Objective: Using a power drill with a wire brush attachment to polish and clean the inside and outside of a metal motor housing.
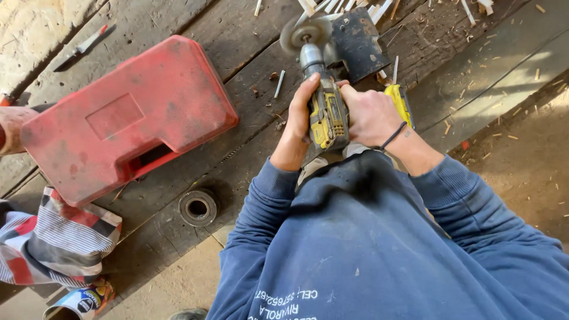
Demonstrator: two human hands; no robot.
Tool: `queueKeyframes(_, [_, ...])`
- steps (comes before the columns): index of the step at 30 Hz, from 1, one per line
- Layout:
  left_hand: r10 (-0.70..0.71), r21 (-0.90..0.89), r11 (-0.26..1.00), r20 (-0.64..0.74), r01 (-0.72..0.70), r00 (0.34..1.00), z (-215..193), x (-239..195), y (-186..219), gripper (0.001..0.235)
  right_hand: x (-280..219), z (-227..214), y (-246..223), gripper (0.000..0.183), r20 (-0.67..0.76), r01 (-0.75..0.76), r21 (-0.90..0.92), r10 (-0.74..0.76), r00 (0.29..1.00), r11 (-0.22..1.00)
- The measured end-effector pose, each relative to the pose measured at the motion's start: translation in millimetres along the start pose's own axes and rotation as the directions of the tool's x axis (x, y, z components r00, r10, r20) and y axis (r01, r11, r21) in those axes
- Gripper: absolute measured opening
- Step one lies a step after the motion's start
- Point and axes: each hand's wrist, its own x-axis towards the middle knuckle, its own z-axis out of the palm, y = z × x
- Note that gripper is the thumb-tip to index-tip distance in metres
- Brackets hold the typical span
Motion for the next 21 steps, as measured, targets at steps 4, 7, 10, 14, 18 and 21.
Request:
queueKeyframes(4, [0.090,0.112,0.990,-0.021,-0.087,0.996,12,0,5,0.065,2,3,11,0.062,-0.021,0.045,0.003,-0.045,0.999,0.999])
queueKeyframes(7, [0.045,0.103,0.994,-0.007,-0.044,0.999,13,8,0,0.066,-2,-1,17,0.069,-0.081,0.050,0.017,-0.048,0.996,0.999])
queueKeyframes(10, [0.023,0.106,0.994,-0.006,-0.022,1.000,27,9,5,0.065,1,0,28,0.055,-0.105,0.040,0.010,-0.039,0.994,0.999])
queueKeyframes(14, [-0.009,0.051,0.999,-0.006,0.009,1.000,19,10,0,0.070,-1,-8,23,0.055,-0.055,0.047,0.013,-0.047,0.997,0.999])
queueKeyframes(18, [-0.024,0.058,0.998,-0.047,0.027,0.999,18,14,-2,0.072,0,-8,26,0.060,-0.021,0.033,0.029,-0.032,0.999,0.999])
queueKeyframes(21, [0.029,0.044,0.999,-0.052,-0.027,0.998,24,13,5,0.069,10,-4,31,0.061,-0.023,0.041,-0.039,-0.042,0.999,0.998])
